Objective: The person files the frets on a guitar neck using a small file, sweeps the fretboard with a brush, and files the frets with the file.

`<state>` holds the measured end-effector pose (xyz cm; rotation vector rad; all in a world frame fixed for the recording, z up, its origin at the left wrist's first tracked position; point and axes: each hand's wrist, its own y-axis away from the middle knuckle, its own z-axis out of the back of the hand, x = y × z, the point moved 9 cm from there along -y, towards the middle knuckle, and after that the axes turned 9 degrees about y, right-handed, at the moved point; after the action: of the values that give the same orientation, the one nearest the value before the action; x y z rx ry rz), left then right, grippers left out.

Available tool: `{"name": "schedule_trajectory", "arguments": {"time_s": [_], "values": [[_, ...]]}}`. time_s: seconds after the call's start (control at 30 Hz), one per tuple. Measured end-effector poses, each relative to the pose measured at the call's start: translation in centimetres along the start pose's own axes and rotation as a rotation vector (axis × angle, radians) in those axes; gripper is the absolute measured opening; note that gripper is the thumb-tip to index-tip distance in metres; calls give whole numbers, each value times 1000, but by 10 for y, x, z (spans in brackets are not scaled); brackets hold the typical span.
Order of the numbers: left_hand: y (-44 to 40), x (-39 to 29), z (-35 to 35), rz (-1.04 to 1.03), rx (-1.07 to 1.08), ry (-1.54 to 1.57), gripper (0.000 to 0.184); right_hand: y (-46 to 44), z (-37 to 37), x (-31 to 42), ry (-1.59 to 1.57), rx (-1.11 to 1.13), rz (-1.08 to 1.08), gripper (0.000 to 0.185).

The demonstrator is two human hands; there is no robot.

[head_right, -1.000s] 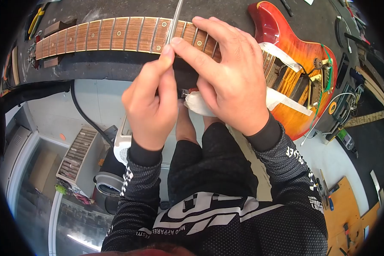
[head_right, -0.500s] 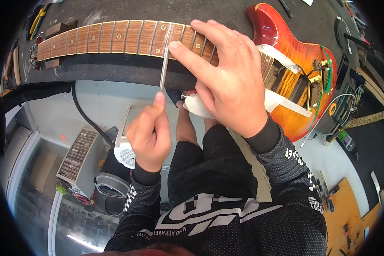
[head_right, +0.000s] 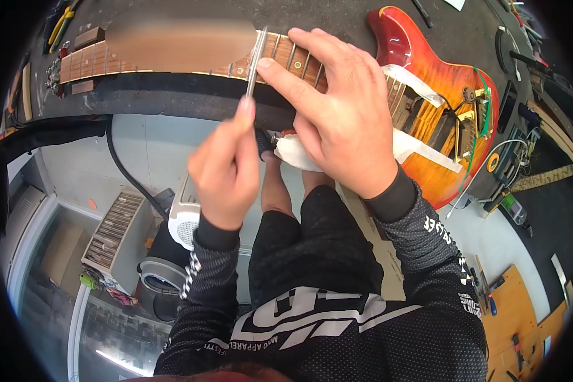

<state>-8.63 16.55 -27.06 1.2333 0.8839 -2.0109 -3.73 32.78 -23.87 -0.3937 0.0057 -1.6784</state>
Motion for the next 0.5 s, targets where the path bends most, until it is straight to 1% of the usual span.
{"name": "schedule_trajectory", "arguments": {"time_s": [0.07, 0.13, 0.23, 0.27, 0.33, 0.37, 0.4, 0.47, 0.5], "values": [[42, -9, 12, 45, 69, -95, 36, 1, 0, 1, -27, -16, -12, 75], [73, -20, 31, 20, -3, -28, 31, -1, 1, 1, -57, 19, -15, 73], [103, -22, 71, 178, -90, -57, 25, -5, 12, 7, -62, 75, -31, 71], [110, -21, 85, 258, -118, -61, 26, -10, 24, 14, -107, 62, -42, 66], [126, -19, 112, 413, -177, -63, 27, -30, 58, 53, -153, 127, 65, 60], [152, -2, 124, 643, -212, 58, 22, -40, 68, 82, -332, 297, 118, 48], [154, -1, 131, 613, -253, 127, 22, -52, 85, 117, -504, 470, 174, 37], [156, -13, 145, 563, -329, 264, 22, -63, 156, 197, -615, 555, 426, 28], [172, 0, 151, 651, -280, 274, 23, -61, 191, 237, -633, 543, 561, 27]]}}
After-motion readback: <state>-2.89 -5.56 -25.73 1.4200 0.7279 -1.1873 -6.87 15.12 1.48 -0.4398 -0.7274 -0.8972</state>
